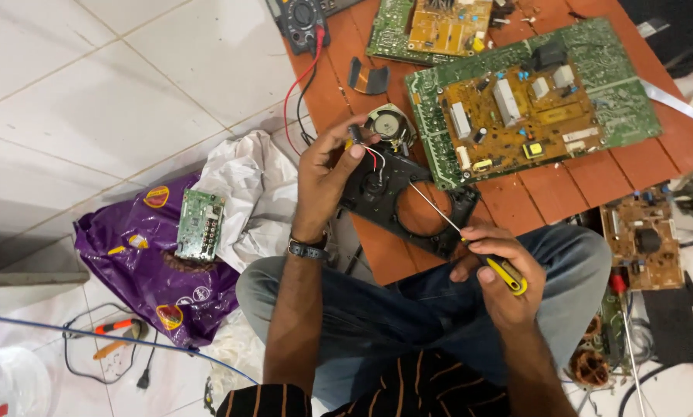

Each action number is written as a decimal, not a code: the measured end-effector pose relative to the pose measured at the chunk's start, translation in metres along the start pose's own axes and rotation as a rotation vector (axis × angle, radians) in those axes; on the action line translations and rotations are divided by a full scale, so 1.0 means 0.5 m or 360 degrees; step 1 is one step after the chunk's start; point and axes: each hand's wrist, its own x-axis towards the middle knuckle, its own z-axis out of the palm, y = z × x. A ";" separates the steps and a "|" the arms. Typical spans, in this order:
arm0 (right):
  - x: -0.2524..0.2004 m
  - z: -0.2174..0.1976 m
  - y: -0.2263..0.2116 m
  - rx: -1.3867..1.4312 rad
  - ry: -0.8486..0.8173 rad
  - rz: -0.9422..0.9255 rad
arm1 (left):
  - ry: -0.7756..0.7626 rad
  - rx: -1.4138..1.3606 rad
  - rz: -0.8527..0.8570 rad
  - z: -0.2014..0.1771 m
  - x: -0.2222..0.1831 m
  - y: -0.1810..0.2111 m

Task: Testing and repairing various electronic circuit boards using a screwdriver and manual manipulation of components.

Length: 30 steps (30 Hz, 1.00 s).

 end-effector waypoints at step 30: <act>-0.003 -0.011 0.001 -0.0051 -0.0033 0.0062 | -0.0211 0.0531 0.0007 -0.001 0.020 0.055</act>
